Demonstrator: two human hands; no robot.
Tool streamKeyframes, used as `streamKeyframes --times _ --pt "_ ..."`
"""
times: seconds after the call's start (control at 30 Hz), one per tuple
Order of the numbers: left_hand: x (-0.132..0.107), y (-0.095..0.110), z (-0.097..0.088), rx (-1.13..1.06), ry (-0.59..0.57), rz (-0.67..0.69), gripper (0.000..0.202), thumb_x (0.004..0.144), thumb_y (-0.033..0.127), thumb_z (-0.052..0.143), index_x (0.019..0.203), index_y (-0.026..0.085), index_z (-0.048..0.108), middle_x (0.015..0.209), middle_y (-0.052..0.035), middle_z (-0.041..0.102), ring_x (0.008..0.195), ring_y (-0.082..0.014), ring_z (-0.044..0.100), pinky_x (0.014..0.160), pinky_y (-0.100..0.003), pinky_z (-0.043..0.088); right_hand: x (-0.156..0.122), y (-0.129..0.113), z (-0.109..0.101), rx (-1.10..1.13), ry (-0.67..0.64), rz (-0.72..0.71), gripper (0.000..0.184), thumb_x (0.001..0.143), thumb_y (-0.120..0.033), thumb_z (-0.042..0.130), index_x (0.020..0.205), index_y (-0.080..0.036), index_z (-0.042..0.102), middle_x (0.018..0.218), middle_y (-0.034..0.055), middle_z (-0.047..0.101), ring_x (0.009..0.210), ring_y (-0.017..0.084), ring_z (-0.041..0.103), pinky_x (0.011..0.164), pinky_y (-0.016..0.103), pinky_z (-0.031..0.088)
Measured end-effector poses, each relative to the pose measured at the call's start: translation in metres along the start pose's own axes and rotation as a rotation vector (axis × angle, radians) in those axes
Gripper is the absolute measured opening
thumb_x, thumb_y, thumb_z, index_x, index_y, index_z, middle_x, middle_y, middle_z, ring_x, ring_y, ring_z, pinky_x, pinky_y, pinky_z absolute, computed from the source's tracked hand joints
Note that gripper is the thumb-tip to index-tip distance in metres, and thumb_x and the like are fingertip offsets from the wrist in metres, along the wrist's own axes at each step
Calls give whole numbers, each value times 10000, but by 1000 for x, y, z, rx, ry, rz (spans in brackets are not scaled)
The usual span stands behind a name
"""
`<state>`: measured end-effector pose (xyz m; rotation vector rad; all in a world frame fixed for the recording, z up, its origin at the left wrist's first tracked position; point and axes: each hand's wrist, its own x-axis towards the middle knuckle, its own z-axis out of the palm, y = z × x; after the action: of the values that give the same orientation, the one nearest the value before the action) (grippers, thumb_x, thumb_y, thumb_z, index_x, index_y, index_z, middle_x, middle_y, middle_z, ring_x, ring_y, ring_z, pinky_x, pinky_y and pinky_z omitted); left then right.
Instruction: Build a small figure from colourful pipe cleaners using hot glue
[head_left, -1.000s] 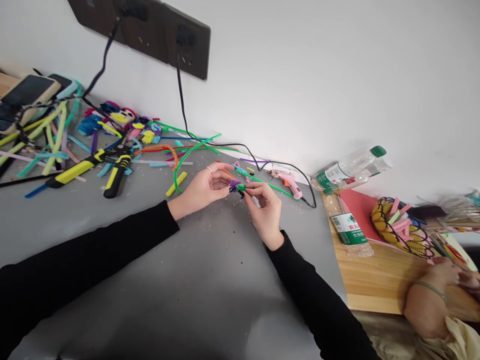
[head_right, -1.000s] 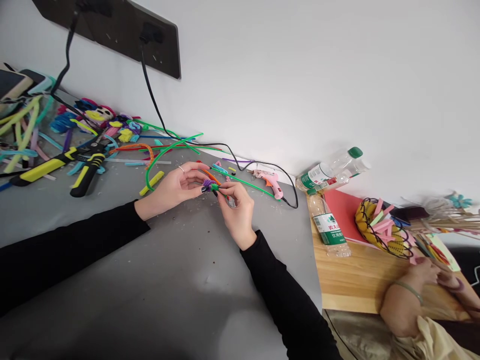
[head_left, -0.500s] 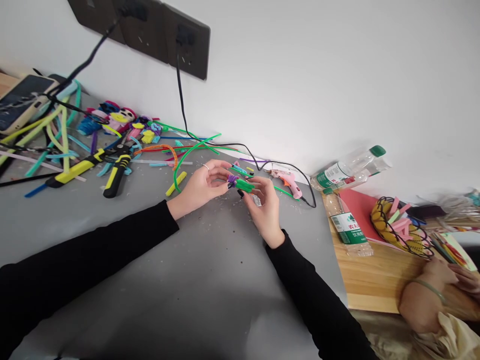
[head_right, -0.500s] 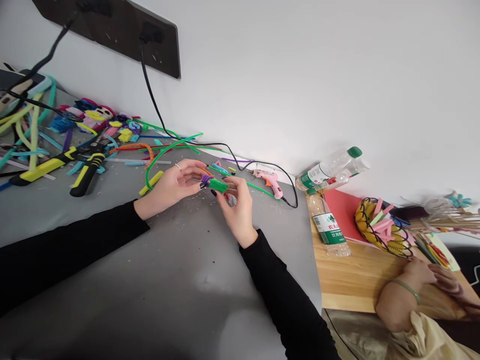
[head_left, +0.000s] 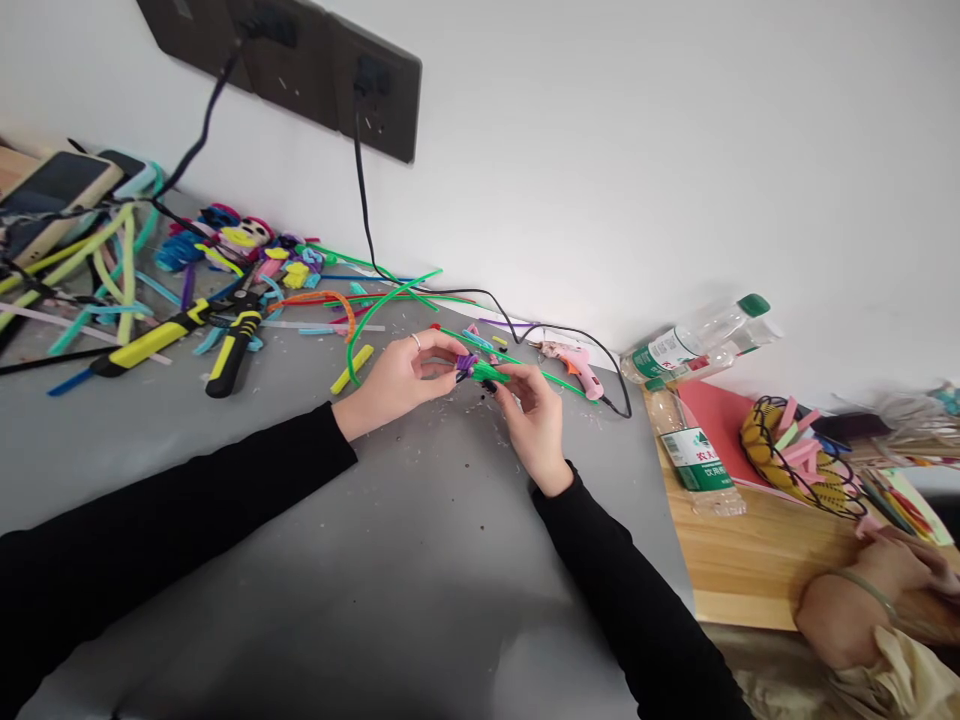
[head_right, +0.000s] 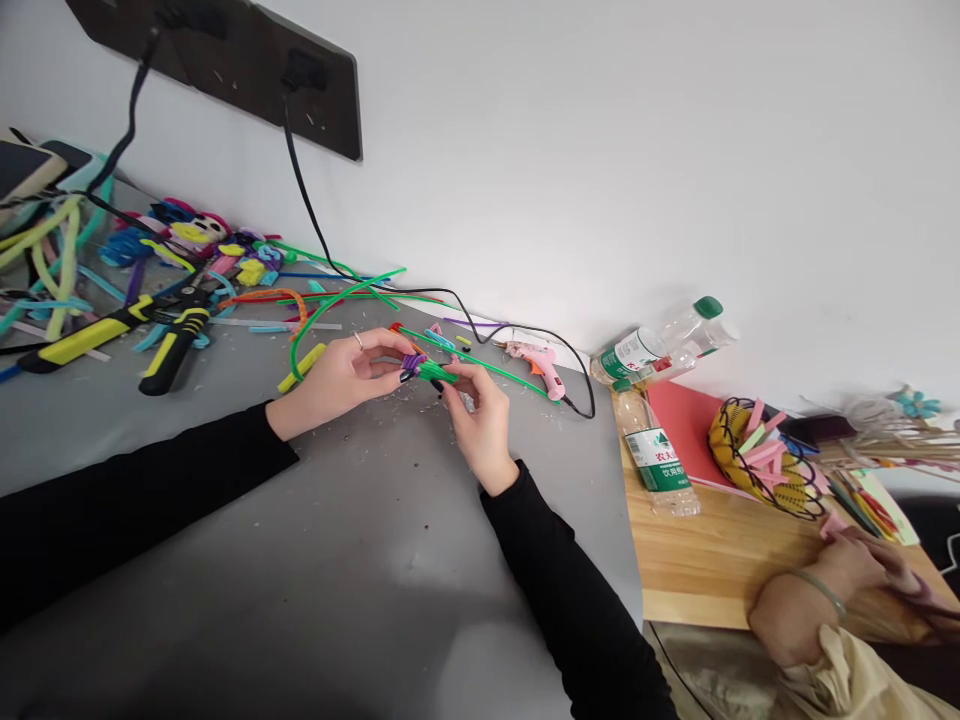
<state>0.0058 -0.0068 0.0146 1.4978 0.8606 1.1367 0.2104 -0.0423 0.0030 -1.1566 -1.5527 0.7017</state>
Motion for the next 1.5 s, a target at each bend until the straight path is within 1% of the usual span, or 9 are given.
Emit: streamKeyframes --times 0.1,0.33,0.67,0.93,1.07,1.2,1.33,1.43,1.5 --pt "0 0 0 -2 -14 -12 273 746 282 745 995 179 700 1078 -92 747 1061 -272 701 993 -461 590 0 0 -1 1 -7 2 120 913 -277 679 1027 -241 680 1030 51 743 944 189 740 887 356 627" --pt "0 0 -2 14 -31 -35 267 744 281 747 987 174 723 1068 -87 766 1039 -270 714 974 -445 602 1 1 0 14 -5 1 125 896 -220 649 1012 -243 690 1025 42 748 949 180 732 882 338 623" --pt "0 1 -3 48 -24 -63 305 722 313 751 985 160 726 1050 -85 782 985 -260 735 936 -425 624 -1 1 1 28 4 44 123 883 -240 651 998 -228 694 1006 46 748 935 173 722 868 320 611" --pt "0 -2 -3 24 -28 -67 299 731 309 746 989 158 730 1045 -89 788 974 -261 751 910 -415 632 -1 2 1 10 -10 59 120 892 -266 651 1000 -234 693 1009 51 752 946 187 719 872 339 615" --pt "0 -2 -3 25 -38 -60 298 734 307 748 990 154 733 1049 -95 787 989 -269 751 925 -426 627 -1 3 1 25 -7 55 121 888 -258 657 1001 -232 692 1012 50 750 932 182 719 869 340 616" --pt "0 -2 -1 31 -19 -46 309 754 331 745 1007 155 729 1075 -110 782 1015 -287 745 924 -447 624 -1 2 0 29 -16 56 133 905 -273 667 1031 -232 683 1039 54 741 938 181 721 894 354 616" --pt "-1 0 1 18 2 -28 310 769 337 736 1026 164 720 1118 -114 774 1068 -298 730 935 -447 618 0 2 1 59 -26 35 212 906 -298 699 1108 -250 658 1107 57 718 986 181 714 916 353 612" --pt "-1 1 1 2 1 -27 314 766 322 741 1035 164 712 1133 -117 765 1092 -297 720 962 -451 606 0 3 1 107 -35 41 271 888 -297 726 1142 -262 639 1153 56 703 1000 176 708 900 338 611" --pt "-2 1 1 -16 -3 -18 321 767 319 750 1045 164 706 1145 -120 756 1110 -297 712 994 -460 589 0 3 1 129 -33 67 228 894 -295 714 1108 -260 643 1112 49 704 967 171 709 862 326 615"
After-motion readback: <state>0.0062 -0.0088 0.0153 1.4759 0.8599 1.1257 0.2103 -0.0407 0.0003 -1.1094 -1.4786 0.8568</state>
